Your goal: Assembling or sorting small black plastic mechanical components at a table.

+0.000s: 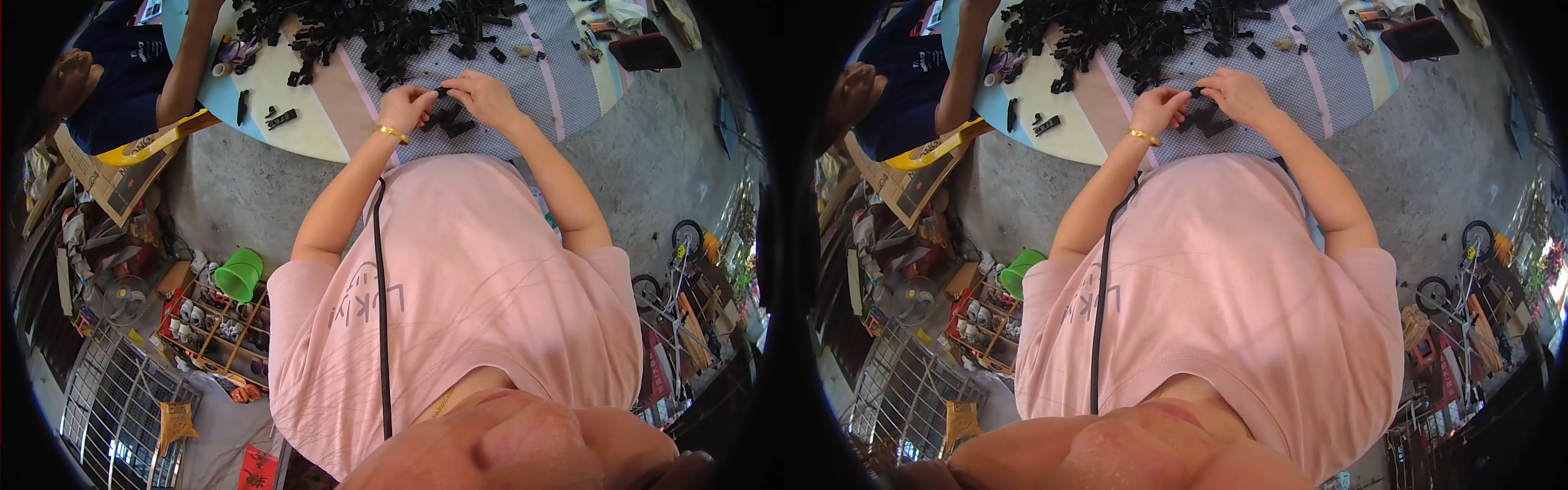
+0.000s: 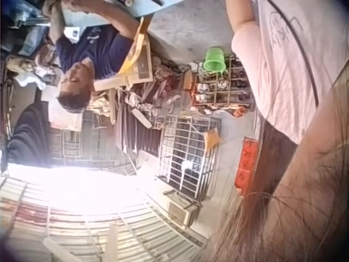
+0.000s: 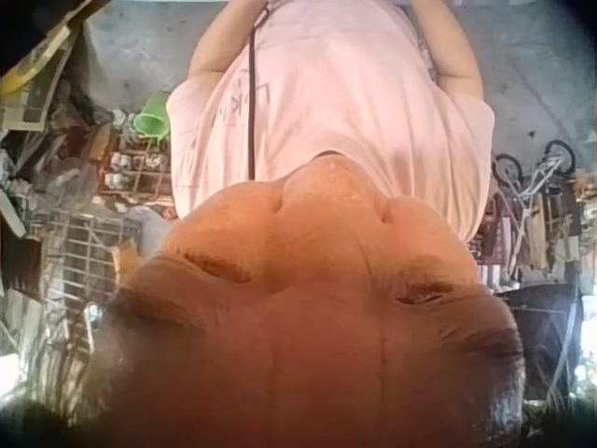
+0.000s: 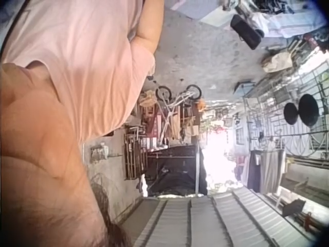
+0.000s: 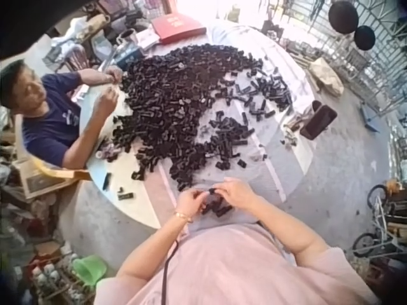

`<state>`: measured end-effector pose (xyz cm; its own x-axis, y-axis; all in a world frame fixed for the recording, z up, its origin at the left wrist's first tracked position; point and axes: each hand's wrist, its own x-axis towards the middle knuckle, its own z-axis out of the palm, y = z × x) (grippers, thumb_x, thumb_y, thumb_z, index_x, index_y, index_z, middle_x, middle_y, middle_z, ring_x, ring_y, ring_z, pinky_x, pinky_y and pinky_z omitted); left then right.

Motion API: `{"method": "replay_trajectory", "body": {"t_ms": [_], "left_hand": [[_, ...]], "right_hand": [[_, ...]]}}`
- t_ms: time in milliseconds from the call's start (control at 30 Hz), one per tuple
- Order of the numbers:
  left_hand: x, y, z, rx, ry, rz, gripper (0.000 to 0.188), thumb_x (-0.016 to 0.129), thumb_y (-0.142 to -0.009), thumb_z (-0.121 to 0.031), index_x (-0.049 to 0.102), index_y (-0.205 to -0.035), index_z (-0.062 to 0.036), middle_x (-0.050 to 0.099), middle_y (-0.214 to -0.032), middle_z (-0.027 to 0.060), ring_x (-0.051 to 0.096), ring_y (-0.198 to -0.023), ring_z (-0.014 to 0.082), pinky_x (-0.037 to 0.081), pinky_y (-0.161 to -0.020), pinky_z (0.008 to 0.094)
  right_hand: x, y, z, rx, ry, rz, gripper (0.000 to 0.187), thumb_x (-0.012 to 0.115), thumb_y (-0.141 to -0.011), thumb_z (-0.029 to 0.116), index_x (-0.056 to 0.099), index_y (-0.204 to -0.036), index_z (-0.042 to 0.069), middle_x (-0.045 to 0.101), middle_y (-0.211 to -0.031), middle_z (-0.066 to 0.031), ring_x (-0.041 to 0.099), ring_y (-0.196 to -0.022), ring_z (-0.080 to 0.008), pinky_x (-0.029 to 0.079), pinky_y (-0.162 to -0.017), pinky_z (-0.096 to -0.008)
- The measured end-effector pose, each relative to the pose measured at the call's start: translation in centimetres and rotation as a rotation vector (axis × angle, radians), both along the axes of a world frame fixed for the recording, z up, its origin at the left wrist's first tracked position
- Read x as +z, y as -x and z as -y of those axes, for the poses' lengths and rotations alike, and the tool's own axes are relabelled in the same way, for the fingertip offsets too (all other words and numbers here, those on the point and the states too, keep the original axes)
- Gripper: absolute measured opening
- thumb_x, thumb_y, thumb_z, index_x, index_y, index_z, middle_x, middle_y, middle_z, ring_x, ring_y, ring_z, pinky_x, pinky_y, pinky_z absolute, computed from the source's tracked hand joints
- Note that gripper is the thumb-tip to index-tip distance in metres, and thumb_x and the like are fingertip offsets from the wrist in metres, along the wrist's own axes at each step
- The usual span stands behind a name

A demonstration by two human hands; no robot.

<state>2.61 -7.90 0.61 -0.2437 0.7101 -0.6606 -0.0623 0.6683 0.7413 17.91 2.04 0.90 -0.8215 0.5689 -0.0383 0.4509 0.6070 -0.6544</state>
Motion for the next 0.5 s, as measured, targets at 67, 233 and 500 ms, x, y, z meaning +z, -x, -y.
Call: {"method": "replay_trajectory", "body": {"t_ms": [67, 233, 500], "left_hand": [[-0.2, -0.1, -0.5, -0.037, -0.023, -0.028, 0.024, 0.062, -0.079, -0.020, 0.060, -0.084, 0.0029, 0.060, -0.066, 0.0045, 0.056, -0.050, 0.0093, 0.046, -0.044, 0.0209], [-0.4, 0.4, -1.7, -0.103, 0.131, 0.088, 0.020, 0.063, -0.078, -0.017, 0.059, -0.082, 0.0026, 0.060, -0.063, 0.0052, 0.055, -0.049, 0.0103, 0.046, -0.043, 0.0211], [-0.6, 0.6, -2.3, -0.114, 0.188, 0.132, 0.018, 0.061, -0.080, -0.015, 0.059, -0.083, 0.0020, 0.060, -0.064, 0.0056, 0.056, -0.049, 0.0107, 0.045, -0.043, 0.0210]], "right_hand": [[0.1, 0.3, -0.3, 0.006, 0.005, 0.074, 0.016, 0.056, -0.078, 0.022, 0.066, -0.089, 0.016, 0.059, -0.079, -0.0056, 0.057, -0.074, -0.0234, 0.047, -0.063, -0.0343], [-1.4, 0.8, -1.5, -0.084, 0.231, 0.093, 0.019, 0.064, -0.071, 0.024, 0.067, -0.084, 0.010, 0.063, -0.076, -0.0068, 0.060, -0.069, -0.0200, 0.048, -0.061, -0.0312], [-2.3, 1.4, -2.3, -0.417, 0.844, 0.115, 0.023, 0.076, -0.062, 0.018, 0.063, -0.071, 0.001, 0.062, -0.063, -0.0053, 0.055, -0.049, -0.0086, 0.045, -0.046, -0.0200]]}}
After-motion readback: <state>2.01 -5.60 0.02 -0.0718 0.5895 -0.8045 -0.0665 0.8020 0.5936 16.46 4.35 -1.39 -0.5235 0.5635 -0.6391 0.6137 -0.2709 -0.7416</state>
